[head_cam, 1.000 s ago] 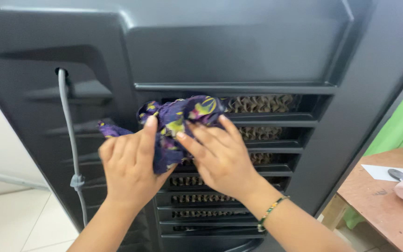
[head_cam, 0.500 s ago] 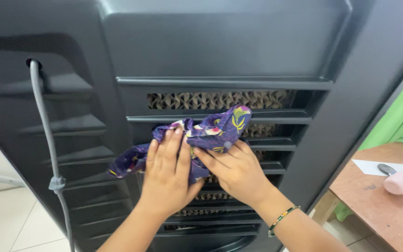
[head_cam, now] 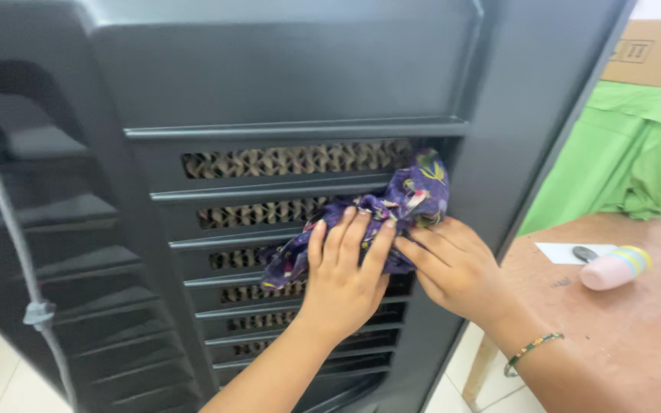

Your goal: The person wipes the exterior surfaces of a black air cooler using a patterned cloth. They clean the lower front panel, the control panel area, and the side grilles, moving around the unit to reach different sections.

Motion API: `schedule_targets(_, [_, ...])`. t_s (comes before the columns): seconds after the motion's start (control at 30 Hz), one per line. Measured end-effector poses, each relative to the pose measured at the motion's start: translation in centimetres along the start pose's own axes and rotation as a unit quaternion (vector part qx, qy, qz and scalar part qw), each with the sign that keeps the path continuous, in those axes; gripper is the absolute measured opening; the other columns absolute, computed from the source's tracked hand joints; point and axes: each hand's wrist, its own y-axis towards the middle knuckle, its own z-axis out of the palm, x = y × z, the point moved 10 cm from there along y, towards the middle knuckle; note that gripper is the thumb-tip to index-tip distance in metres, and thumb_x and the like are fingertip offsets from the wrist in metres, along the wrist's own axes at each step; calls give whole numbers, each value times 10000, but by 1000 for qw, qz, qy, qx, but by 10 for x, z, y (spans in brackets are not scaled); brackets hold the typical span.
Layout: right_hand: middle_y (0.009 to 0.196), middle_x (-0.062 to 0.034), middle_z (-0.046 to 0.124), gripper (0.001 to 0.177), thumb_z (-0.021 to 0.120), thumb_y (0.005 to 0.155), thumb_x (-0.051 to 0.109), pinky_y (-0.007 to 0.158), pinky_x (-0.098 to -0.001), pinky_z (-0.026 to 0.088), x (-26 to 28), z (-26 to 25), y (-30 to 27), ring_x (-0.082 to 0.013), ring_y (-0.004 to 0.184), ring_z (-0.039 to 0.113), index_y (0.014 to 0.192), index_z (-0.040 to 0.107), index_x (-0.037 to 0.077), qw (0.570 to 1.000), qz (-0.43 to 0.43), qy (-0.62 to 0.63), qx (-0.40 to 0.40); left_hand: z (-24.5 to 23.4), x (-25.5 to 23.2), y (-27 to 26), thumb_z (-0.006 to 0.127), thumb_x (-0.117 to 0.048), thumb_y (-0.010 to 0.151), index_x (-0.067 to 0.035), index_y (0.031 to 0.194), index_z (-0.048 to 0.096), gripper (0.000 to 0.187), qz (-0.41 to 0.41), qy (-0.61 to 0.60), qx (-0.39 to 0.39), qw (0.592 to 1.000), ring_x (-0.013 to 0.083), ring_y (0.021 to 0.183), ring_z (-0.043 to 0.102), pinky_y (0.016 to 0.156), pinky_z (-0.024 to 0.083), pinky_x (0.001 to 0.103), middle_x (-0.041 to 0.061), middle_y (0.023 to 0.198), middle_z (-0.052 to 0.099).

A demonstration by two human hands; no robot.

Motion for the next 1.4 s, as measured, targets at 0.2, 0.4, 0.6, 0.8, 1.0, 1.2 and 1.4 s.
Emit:
schedule_targets(0.2, [1149,-116,663,457,700,748,-2,995,-428,502,-34,-50,-39,-322,1094,637,1194,620,53,992,77,32,-90,-14,-49,61,653,-187,953,-171,1191,690,241,99,-54,-57,992,256,1203,572,1165,345,486,53,1190,620])
schedule_targets(0.4, [1641,-328,185,704,439,1062,410,1281,-512,101,-73,-108,-8,-477,1552,162,1627,384,-6,975,171,-64,-128,-22,-77,162,611,-187,976,-107,1315,623,349,94,-16,-116,989,248,1478,431,1266,225,526,79,1504,528])
schedule_targets(0.6, [1704,-285,238,897,320,1118,647,1331,-541,44,-122,-78,22,-423,1628,153,1665,200,-54,978,172,47,-105,24,-71,196,505,-245,1006,-12,1533,481,577,67,31,-35,997,274,1573,279,1310,143,483,131,1650,366])
schedule_targets(0.8, [1698,-293,254,937,187,1064,670,1293,-554,-38,-124,-30,-34,-424,1638,203,1613,198,-90,967,164,-8,-194,58,-79,149,467,-240,1083,-20,1588,466,551,112,81,-21,990,250,1610,292,1342,146,426,131,1694,376])
schedule_targets(1.0, [1719,-250,183,948,113,1041,695,1304,-572,-33,-118,5,-79,-364,1649,140,1634,128,-45,965,168,-30,-202,76,-83,111,490,-227,1063,-27,1552,519,529,122,85,-18,989,235,1582,351,1319,200,400,109,1663,428])
schedule_targets(1.2, [1685,-311,153,984,166,1021,720,1300,-670,-50,-98,47,-141,-431,1622,102,1614,77,-60,969,187,-29,-156,92,-83,58,513,-198,1025,-5,1505,561,519,119,10,-3,993,248,1537,443,1288,260,378,126,1613,493])
schedule_targets(1.4, [1664,-357,85,1050,266,995,738,1258,-671,-38,-58,96,-221,-507,1580,50,1611,-7,-67,974,202,4,-98,114,-93,-11,512,-215,1006,-33,1514,540,541,136,33,46,989,217,1529,434,1253,278,364,100,1620,479])
